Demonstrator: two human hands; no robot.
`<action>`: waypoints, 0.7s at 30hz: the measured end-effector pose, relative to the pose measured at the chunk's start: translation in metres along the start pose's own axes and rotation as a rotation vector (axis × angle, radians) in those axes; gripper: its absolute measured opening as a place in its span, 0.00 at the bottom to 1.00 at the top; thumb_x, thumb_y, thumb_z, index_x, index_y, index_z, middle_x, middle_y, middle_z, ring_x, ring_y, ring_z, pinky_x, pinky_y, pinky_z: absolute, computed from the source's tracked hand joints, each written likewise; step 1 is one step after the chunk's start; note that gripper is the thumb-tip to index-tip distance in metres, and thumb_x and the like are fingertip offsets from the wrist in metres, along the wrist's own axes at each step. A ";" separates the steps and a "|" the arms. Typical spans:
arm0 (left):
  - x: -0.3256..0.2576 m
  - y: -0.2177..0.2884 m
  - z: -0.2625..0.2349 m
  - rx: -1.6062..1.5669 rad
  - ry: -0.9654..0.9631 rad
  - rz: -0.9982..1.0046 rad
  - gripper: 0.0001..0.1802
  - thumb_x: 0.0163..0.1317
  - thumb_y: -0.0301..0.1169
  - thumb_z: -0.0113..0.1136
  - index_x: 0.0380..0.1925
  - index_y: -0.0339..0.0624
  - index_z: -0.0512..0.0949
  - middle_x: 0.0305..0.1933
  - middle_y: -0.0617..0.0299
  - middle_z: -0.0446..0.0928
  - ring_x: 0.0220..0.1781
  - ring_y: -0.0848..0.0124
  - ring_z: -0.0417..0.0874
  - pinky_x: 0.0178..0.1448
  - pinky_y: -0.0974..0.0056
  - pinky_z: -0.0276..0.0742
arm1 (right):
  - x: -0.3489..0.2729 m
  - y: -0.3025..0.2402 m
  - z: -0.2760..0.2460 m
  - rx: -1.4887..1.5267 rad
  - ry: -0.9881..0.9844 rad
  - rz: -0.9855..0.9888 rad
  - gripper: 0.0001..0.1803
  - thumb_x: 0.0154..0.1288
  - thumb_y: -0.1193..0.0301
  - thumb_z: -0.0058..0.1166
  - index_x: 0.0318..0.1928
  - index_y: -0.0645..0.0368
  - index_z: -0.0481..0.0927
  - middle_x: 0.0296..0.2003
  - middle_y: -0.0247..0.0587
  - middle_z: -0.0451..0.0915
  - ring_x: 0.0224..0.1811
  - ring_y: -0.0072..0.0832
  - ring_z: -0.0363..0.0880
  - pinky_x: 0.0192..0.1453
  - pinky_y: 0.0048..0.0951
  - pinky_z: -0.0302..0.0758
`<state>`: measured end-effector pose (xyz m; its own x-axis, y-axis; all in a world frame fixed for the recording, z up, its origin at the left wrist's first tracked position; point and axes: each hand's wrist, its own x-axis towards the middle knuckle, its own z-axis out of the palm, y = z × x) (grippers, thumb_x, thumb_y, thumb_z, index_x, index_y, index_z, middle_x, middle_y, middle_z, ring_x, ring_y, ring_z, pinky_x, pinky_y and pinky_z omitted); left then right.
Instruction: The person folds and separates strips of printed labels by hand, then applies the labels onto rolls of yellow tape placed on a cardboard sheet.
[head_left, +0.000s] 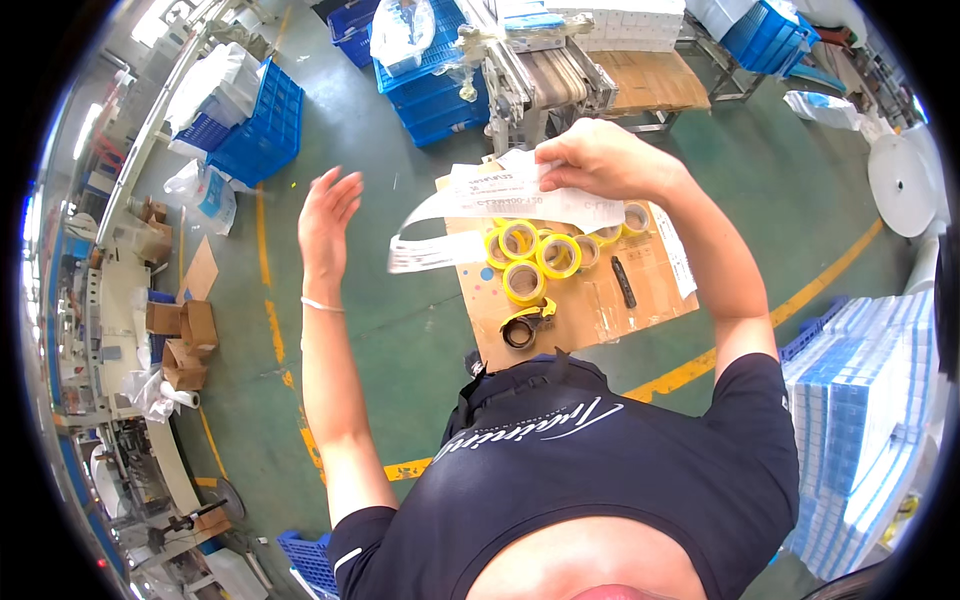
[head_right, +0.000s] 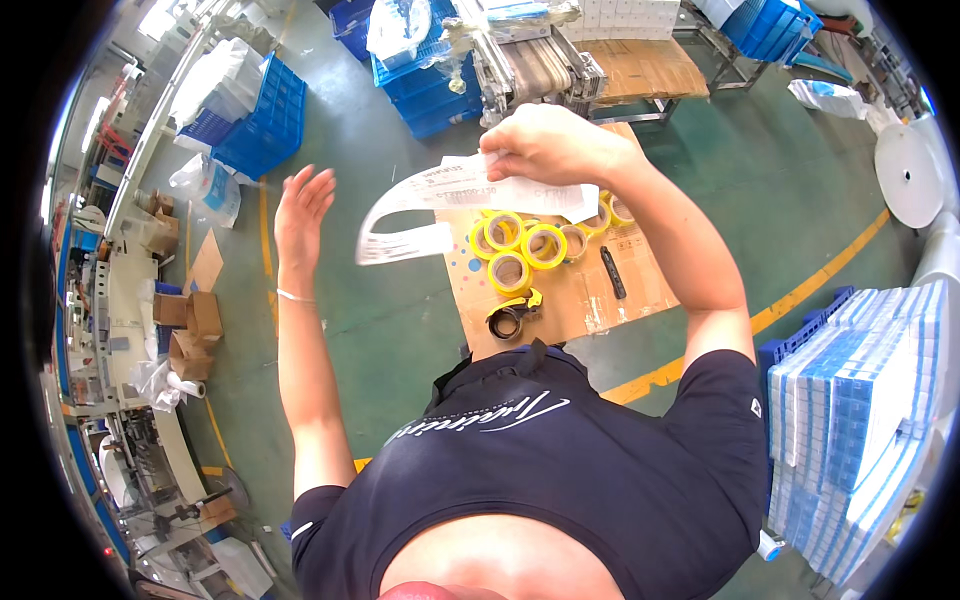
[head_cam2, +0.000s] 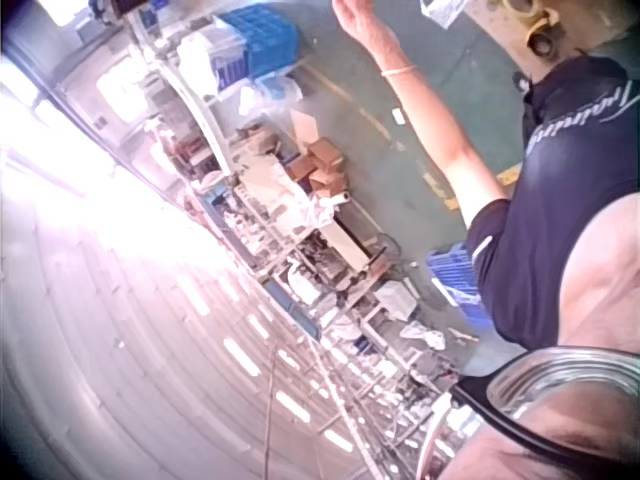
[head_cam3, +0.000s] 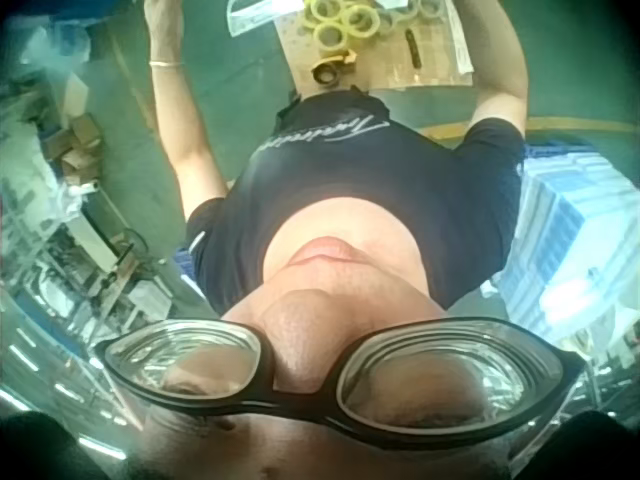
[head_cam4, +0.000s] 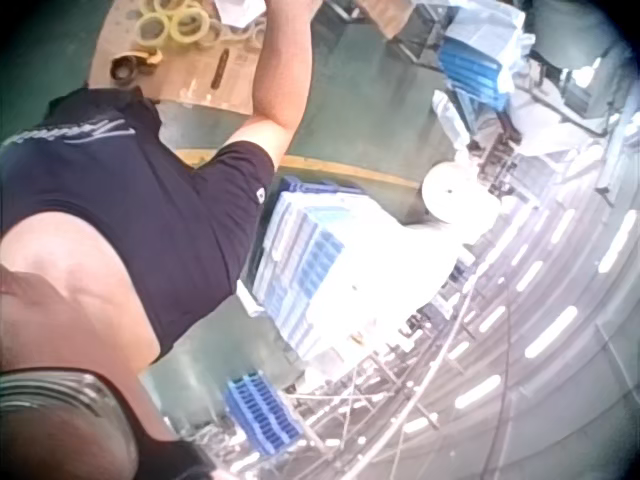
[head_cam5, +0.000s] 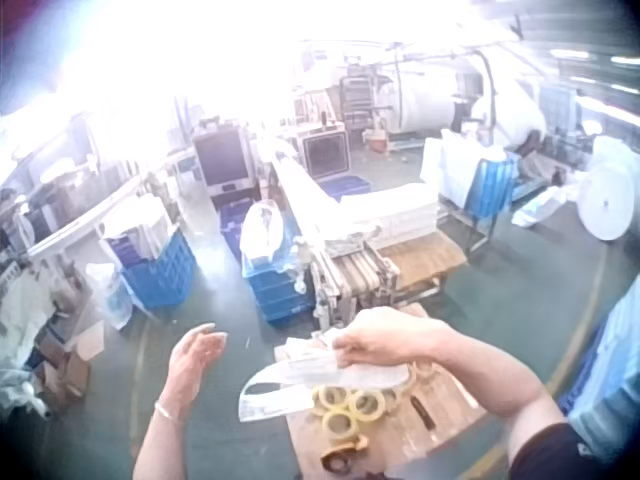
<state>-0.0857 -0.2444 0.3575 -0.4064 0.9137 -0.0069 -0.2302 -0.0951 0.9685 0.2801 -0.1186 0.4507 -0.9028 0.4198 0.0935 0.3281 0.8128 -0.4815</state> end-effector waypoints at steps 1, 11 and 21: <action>0.001 0.005 0.024 0.291 -0.168 0.117 0.29 0.69 0.47 0.51 0.60 0.36 0.68 0.60 0.49 0.74 0.62 0.63 0.74 0.66 0.58 0.68 | 0.002 -0.002 -0.005 -0.047 -0.041 0.022 0.11 0.59 0.64 0.59 0.37 0.59 0.81 0.30 0.49 0.82 0.37 0.47 0.81 0.42 0.41 0.76; -0.010 0.015 0.167 0.798 -0.828 0.190 0.17 0.67 0.39 0.55 0.45 0.36 0.79 0.27 0.45 0.77 0.27 0.68 0.74 0.37 0.61 0.73 | 0.015 -0.047 -0.043 -0.474 -0.081 0.053 0.12 0.59 0.61 0.59 0.30 0.58 0.82 0.26 0.47 0.79 0.35 0.46 0.79 0.41 0.43 0.74; -0.013 0.014 0.133 0.436 -0.855 -0.101 0.14 0.68 0.34 0.56 0.44 0.33 0.80 0.38 0.66 0.82 0.36 0.80 0.78 0.42 0.69 0.76 | 0.007 -0.020 -0.045 -0.071 0.155 -0.121 0.10 0.60 0.66 0.60 0.30 0.61 0.83 0.23 0.42 0.81 0.26 0.32 0.78 0.34 0.32 0.73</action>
<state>0.0334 -0.2049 0.4046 0.4184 0.9049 -0.0781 0.1899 -0.0030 0.9818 0.2793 -0.1139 0.5003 -0.8850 0.3704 0.2821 0.2439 0.8850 -0.3966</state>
